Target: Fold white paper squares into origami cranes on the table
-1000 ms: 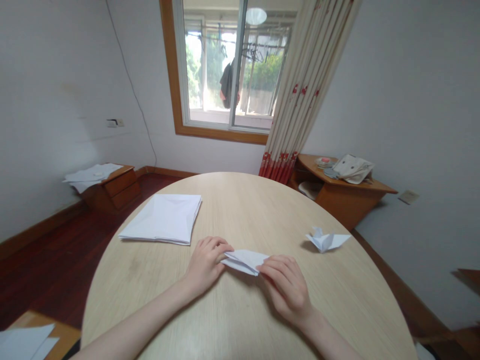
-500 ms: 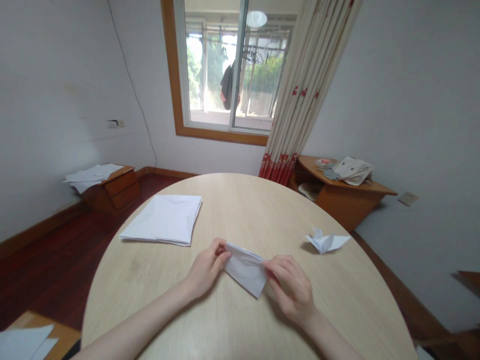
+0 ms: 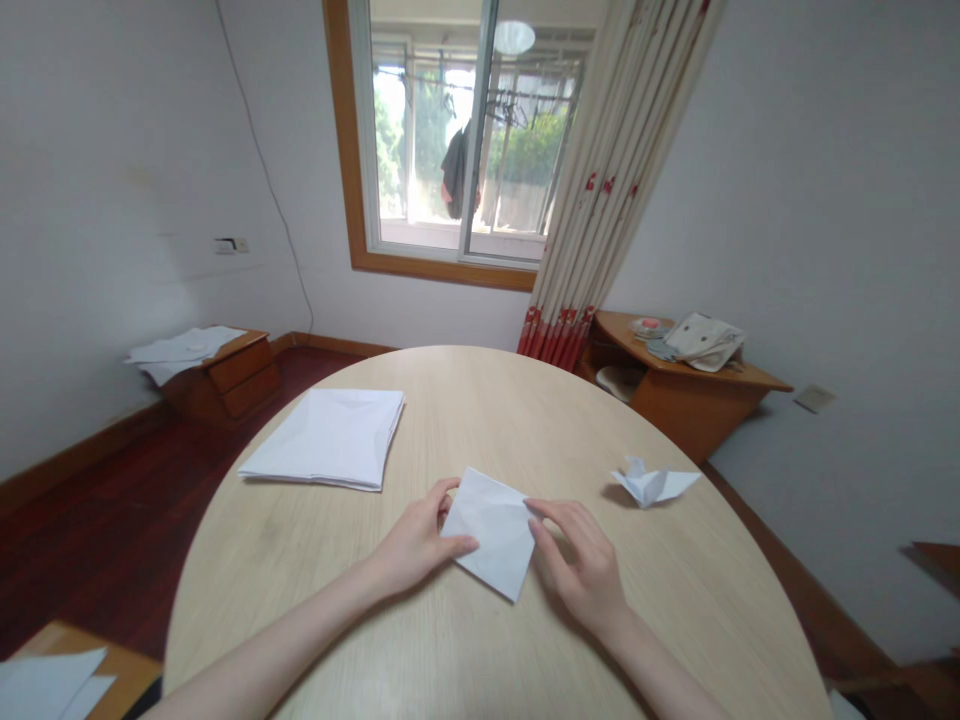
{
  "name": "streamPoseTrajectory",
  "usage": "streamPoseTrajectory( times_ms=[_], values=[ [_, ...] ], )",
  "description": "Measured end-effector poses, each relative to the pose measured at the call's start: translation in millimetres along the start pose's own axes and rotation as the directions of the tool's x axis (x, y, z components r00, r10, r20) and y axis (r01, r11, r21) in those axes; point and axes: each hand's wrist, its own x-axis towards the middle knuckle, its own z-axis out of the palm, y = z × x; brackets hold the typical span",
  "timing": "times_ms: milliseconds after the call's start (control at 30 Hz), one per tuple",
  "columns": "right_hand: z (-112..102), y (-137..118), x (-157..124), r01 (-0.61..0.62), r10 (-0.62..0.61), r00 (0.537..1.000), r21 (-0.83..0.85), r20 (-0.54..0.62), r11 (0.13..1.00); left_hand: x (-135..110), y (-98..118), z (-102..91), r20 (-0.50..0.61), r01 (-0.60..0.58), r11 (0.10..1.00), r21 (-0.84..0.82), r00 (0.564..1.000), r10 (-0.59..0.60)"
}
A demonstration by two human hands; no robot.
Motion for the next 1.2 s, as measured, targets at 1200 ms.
streamPoseTrajectory(
  times_ms=[1200],
  values=[
    [20, 15, -19, 0.058, -0.026, 0.784, -0.032, 0.62, 0.998, 6, -22, -8.0, -0.125, -0.128, 0.839, 0.529, 0.966, 0.226]
  ],
)
